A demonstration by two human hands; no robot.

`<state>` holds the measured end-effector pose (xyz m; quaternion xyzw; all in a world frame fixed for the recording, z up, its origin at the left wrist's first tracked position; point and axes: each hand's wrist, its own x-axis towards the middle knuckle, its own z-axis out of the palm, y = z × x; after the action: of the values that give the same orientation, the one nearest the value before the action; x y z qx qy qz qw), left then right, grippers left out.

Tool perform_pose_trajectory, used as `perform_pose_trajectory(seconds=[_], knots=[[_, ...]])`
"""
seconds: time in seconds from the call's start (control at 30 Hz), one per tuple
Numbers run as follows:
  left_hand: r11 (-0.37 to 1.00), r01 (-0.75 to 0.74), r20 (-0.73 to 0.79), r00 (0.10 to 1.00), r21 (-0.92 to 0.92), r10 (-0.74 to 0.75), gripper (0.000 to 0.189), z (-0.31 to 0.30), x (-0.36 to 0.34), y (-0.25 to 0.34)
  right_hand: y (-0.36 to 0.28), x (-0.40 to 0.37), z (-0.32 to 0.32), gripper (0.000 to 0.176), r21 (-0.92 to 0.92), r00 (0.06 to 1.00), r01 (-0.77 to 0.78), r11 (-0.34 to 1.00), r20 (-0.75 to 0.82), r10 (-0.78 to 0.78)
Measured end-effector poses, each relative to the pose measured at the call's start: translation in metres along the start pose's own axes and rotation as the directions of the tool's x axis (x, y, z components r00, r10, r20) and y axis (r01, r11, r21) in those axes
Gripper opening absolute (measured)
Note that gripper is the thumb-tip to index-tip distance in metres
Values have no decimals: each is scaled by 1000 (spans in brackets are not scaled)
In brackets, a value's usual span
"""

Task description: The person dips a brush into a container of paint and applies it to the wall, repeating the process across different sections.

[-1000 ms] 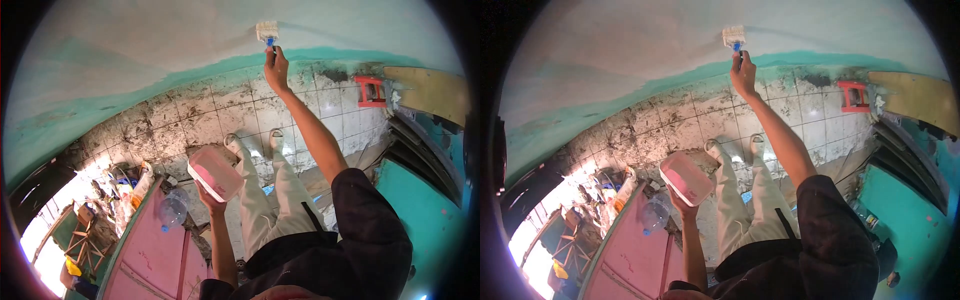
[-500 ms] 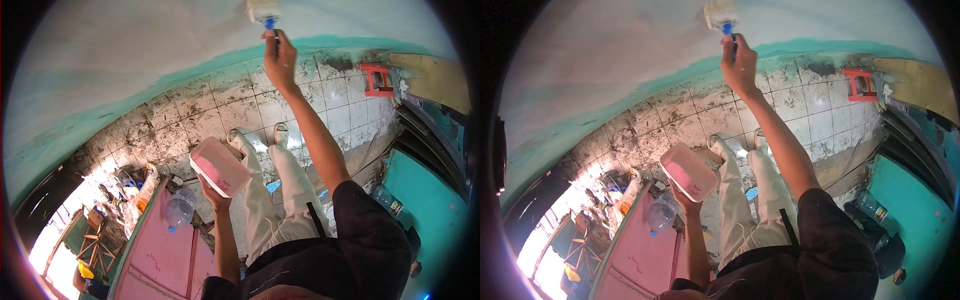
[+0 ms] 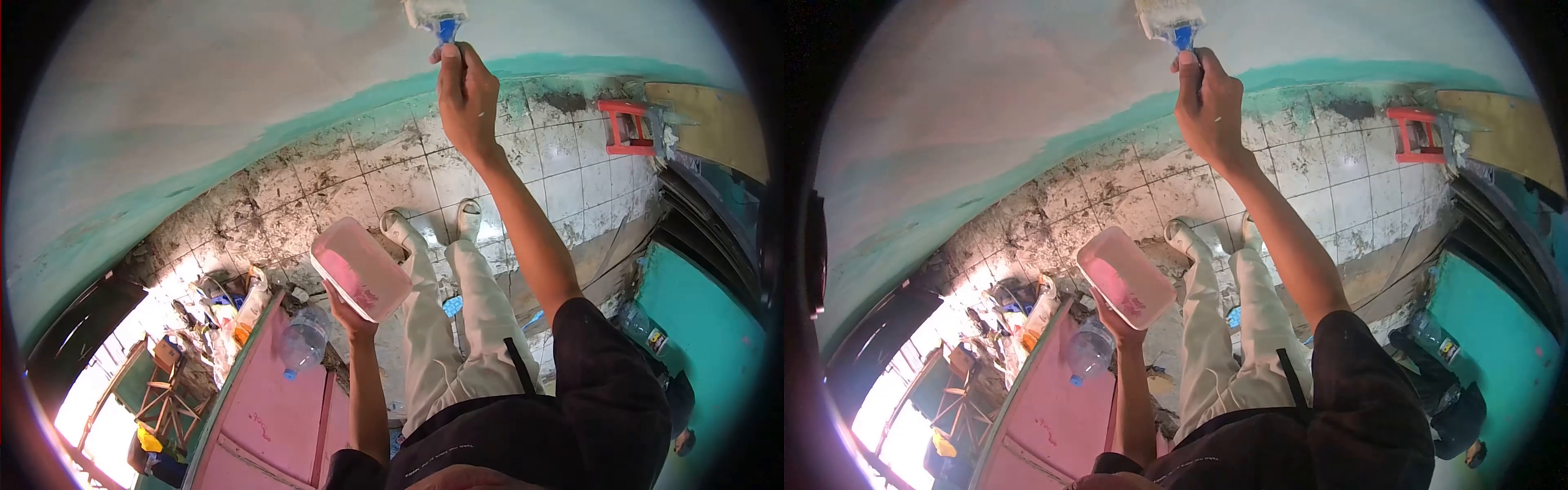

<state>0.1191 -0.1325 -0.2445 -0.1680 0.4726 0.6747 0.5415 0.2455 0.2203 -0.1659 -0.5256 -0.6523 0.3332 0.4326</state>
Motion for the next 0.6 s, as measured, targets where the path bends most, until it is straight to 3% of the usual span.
perform_pose_trajectory(seconds=[0.07,0.13,0.17,0.2,0.23,0.27,0.33,0.4,0.47,0.53,0.6], knots=[[1000,-3,-16,1000,-28,3,63,-3,3,-1,27,2,23,28,-11,999,-38,999,0,38],[999,-19,-25,1000,-30,19,62,7,5,2,101,0,64,30,-206,996,-79,975,25,86],[999,-31,-33,999,-33,30,62,12,9,2,136,-8,78,30,-202,996,-80,976,27,87],[999,-33,-42,999,-30,32,62,10,17,5,170,-20,91,32,-315,978,-152,937,89,189],[1000,-6,33,999,-20,7,61,3,25,8,187,-32,94,34,-430,944,-206,879,149,294],[1000,19,95,995,-18,-18,61,-1,29,8,186,-43,84,34,-434,936,-201,878,179,303],[985,141,-24,989,-102,-144,61,22,35,16,156,-58,50,36,-253,915,-9,967,389,110],[996,92,-64,994,4,-91,62,31,47,19,70,-69,-1,35,-94,811,-172,981,552,195],[999,7,102,995,43,-11,63,15,66,14,20,-88,-44,33,-158,714,-106,982,675,185],[996,-85,61,995,14,84,64,65,53,22,-13,-104,-72,28,-152,643,26,988,759,100],[995,-87,150,986,56,77,64,62,52,20,-38,-113,-87,23,-269,562,47,962,803,197]])
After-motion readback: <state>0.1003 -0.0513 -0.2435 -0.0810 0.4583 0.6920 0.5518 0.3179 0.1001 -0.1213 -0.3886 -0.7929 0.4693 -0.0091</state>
